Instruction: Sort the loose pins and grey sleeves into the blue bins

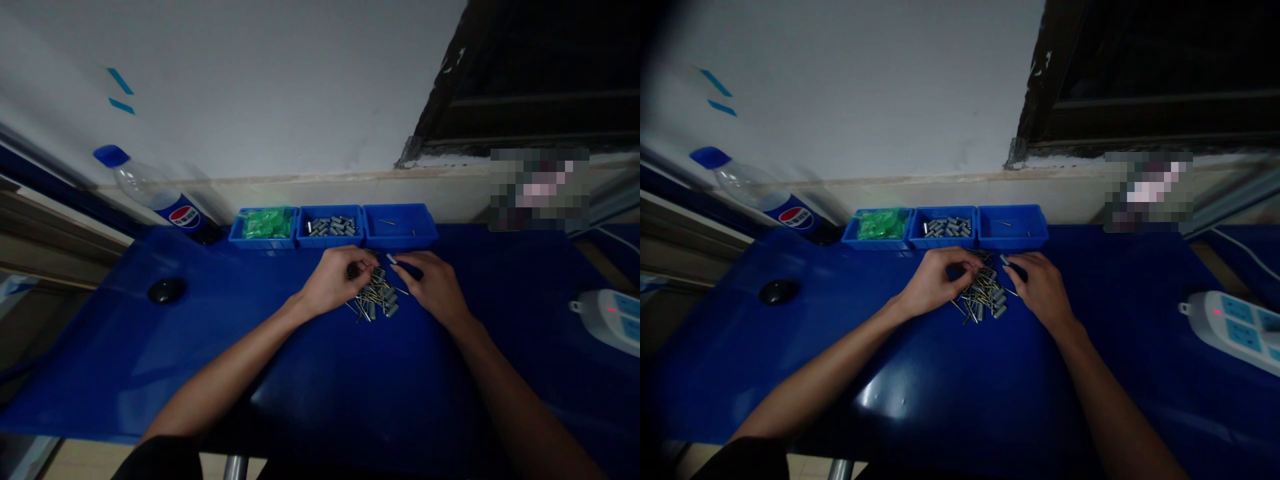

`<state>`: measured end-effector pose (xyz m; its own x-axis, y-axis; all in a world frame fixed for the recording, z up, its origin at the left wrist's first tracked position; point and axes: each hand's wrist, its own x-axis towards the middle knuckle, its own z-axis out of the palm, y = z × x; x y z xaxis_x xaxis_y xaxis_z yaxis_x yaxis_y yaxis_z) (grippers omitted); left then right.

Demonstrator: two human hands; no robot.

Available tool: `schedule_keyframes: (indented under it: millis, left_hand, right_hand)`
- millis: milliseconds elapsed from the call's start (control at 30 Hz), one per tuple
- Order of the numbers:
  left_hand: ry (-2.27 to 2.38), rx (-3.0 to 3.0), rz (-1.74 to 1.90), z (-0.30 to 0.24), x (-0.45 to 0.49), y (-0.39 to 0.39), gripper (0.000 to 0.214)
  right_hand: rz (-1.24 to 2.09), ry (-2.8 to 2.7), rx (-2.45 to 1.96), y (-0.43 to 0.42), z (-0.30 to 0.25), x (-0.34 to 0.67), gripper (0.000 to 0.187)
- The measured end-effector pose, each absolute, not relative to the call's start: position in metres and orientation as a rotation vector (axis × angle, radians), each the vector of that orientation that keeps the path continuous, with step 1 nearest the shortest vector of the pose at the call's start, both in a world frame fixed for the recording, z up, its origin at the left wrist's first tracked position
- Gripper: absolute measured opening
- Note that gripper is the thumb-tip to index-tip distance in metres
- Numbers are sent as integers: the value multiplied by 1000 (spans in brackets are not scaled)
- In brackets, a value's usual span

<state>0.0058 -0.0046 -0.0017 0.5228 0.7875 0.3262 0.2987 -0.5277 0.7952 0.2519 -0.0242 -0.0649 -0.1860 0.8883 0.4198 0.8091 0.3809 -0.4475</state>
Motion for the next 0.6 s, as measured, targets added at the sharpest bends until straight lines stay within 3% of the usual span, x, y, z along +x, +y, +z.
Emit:
schedule_keyframes:
  millis: [267, 467, 600]
  left_hand:
    - [868, 2080, 898, -5, 5, -3, 21]
    - [906, 2028, 912, -6, 6, -1, 20]
    - [831, 1951, 884, -6, 8, -2, 28]
  right_hand:
    - [282, -1824, -1531, -26, -63, 246, 18]
    - [863, -1297, -1324, -27, -47, 236, 33]
    - [1100, -1164, -1246, -32, -36, 226, 29]
